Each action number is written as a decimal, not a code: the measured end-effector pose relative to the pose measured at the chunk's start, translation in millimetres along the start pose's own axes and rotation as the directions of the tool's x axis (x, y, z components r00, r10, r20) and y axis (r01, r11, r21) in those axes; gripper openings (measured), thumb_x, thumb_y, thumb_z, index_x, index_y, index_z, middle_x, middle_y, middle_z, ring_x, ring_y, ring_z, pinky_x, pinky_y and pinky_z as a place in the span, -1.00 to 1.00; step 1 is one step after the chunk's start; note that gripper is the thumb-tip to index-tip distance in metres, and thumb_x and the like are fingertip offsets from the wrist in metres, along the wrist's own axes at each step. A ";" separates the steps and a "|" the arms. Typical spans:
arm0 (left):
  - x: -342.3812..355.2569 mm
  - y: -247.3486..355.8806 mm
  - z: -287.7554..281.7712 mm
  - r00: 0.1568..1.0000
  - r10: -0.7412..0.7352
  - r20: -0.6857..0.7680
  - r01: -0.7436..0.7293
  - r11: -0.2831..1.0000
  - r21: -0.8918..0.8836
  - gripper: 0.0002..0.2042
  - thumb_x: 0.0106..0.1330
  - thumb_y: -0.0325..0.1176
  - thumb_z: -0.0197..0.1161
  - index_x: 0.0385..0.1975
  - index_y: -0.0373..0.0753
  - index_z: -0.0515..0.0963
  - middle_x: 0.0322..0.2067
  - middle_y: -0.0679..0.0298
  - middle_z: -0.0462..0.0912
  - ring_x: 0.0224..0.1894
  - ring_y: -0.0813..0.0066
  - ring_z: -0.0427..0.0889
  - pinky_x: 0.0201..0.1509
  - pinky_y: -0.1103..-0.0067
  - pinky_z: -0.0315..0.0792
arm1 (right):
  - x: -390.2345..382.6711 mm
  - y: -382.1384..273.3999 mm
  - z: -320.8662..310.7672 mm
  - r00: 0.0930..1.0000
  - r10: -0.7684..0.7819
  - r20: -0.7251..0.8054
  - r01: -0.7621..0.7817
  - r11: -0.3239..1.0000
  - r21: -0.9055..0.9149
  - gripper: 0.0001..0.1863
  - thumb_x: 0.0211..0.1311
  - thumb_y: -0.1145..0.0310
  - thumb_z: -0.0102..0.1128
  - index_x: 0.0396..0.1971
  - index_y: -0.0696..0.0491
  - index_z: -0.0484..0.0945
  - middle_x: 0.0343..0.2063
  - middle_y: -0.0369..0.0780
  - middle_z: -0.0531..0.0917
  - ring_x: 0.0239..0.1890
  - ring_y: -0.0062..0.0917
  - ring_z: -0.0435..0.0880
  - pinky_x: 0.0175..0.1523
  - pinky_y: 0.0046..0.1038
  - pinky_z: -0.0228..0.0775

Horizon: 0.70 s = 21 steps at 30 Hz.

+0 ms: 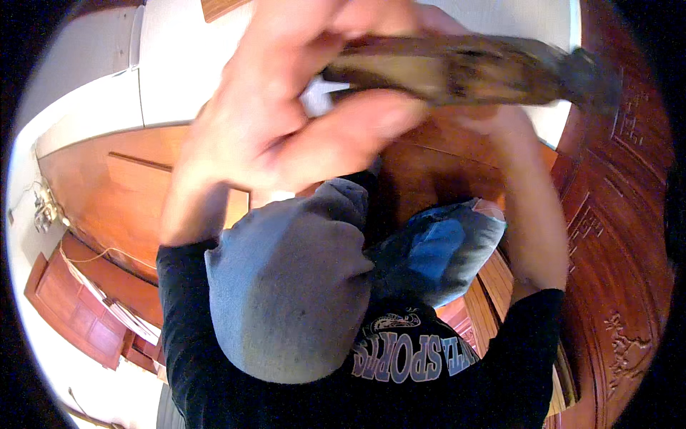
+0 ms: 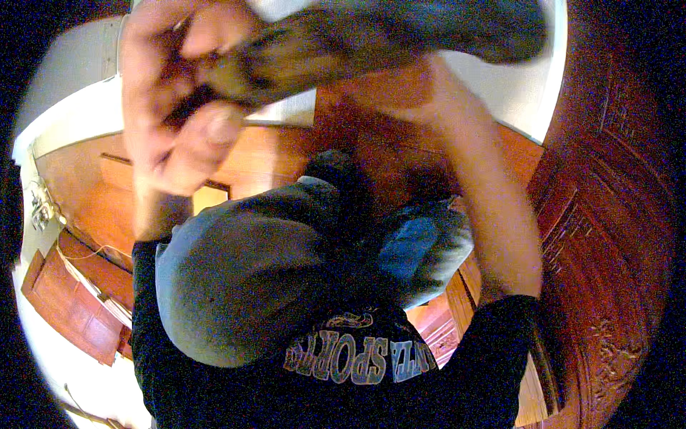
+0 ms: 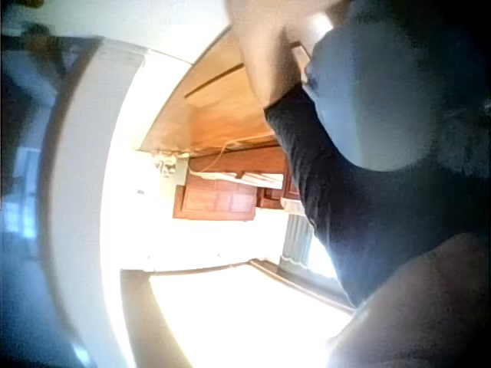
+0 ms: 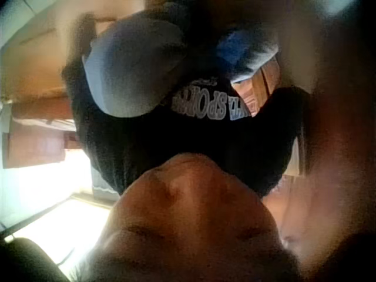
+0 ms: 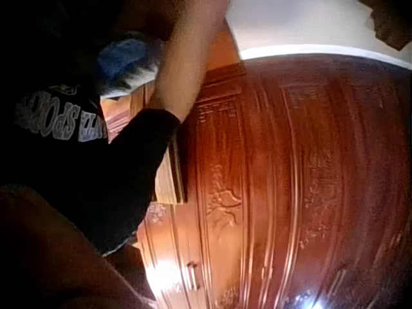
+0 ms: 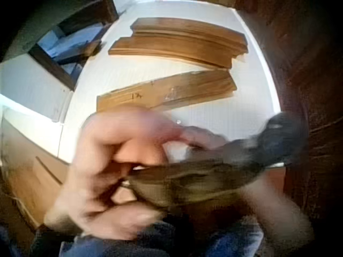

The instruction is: The person installs wooden planks on a floor, using a hammer to tap them into place and a nail gun to secure them. They also use a utility knife to trim the planks and a pencil to mark measurements.

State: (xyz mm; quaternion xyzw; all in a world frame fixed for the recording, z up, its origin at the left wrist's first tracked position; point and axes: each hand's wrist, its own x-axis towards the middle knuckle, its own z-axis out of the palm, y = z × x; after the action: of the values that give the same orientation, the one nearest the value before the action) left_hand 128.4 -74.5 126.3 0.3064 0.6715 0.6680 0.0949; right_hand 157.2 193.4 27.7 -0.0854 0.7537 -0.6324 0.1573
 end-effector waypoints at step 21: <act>-96.2 -205.2 46.2 0.388 -0.898 0.210 0.337 0.350 0.874 -0.52 0.44 0.12 0.24 -0.12 -0.27 0.64 -0.22 0.00 0.77 -0.11 -0.08 0.73 -0.07 0.14 0.57 | -93.0 104.1 -266.3 0.758 0.612 -0.224 -0.214 -0.091 -0.973 -0.78 0.49 0.32 -0.11 -0.10 0.11 0.48 -0.23 -0.01 0.70 -0.18 -0.07 0.74 -0.08 -0.08 0.62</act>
State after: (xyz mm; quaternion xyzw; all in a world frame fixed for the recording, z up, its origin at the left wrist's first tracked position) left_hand 171.1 -71.1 -101.0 0.2234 0.8478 0.0820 0.4740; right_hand 159.6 489.9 -22.2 -0.0186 0.9217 0.1500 0.3573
